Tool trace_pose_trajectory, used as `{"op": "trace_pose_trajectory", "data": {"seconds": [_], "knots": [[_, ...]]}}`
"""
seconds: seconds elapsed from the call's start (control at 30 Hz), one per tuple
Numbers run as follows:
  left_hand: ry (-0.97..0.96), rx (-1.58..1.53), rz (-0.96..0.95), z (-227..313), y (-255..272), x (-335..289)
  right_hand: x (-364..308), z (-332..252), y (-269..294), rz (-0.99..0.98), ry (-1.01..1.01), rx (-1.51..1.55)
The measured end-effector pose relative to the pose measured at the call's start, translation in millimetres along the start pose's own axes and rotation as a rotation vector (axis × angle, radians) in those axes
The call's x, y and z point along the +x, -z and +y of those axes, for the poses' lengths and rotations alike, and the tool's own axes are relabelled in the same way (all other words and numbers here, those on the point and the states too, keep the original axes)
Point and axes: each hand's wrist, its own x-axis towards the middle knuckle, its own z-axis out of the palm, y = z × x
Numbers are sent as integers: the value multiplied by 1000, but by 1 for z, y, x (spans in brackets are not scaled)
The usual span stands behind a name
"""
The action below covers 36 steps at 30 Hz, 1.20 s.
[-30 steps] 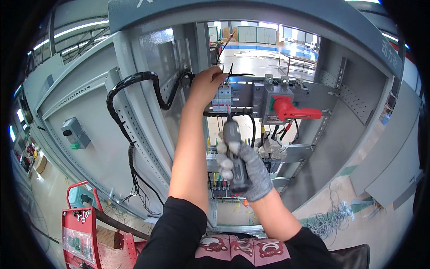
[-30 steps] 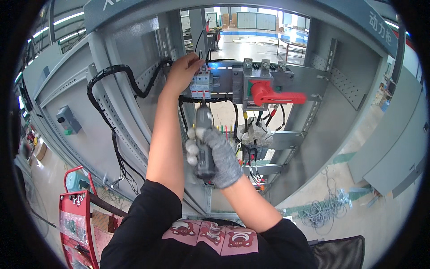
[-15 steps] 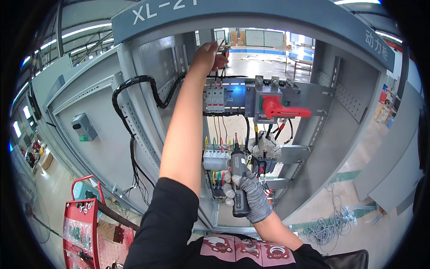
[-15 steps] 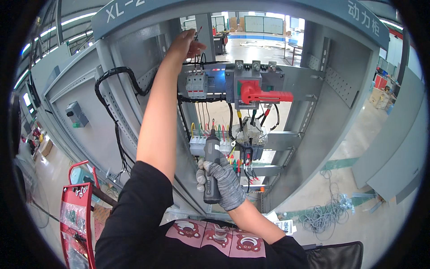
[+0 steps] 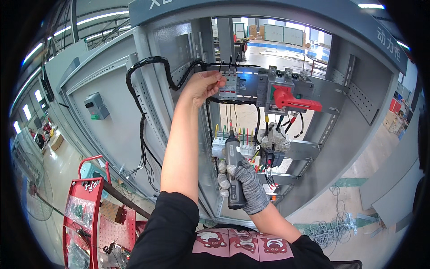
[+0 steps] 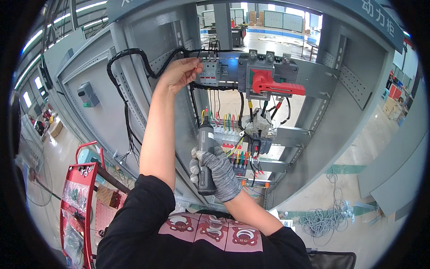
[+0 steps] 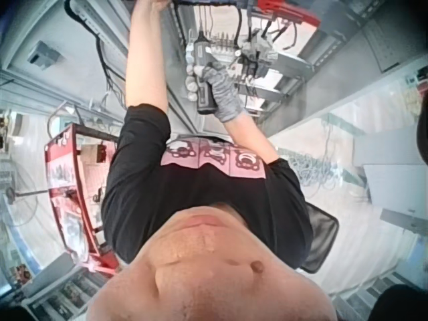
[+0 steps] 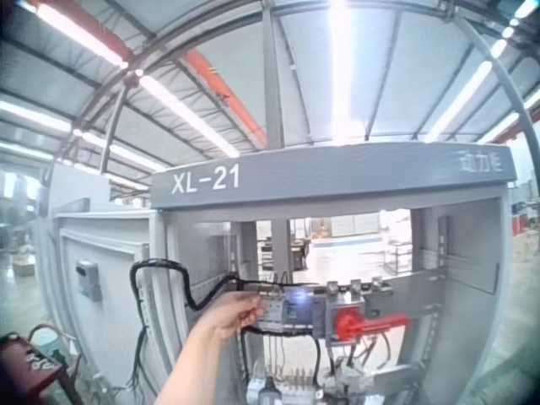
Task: The person works inside an open electrical cabinet, stripping wire insulation with pliers and inserting wires into terminal blocks. They use a power drill to tighten terminal screws and organize wires within the cabinet.
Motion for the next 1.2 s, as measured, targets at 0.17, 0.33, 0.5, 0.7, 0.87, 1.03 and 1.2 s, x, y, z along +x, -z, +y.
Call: {"op": "trace_pose_trajectory", "data": {"seconds": [0.17,0.33,0.5,0.7,0.87,1.03,1.2], "knots": [[-13,300,90,-1,0,-5,3,3,6,-18,-32,1],[-50,456,112,10,-10,-5,4,-1,8,-35,-12,-10],[-51,285,3,25,-11,-3,11,-11,3,-24,56,-41],[-349,511,82,24,-20,21,41,-30,4,-54,36,-70],[-547,569,130,2,-9,59,57,-36,-8,-29,91,-71],[-577,682,195,-16,-6,63,70,-34,-2,-52,22,-61],[-572,603,129,-24,-4,64,80,-35,-3,-81,2,-101]]}}
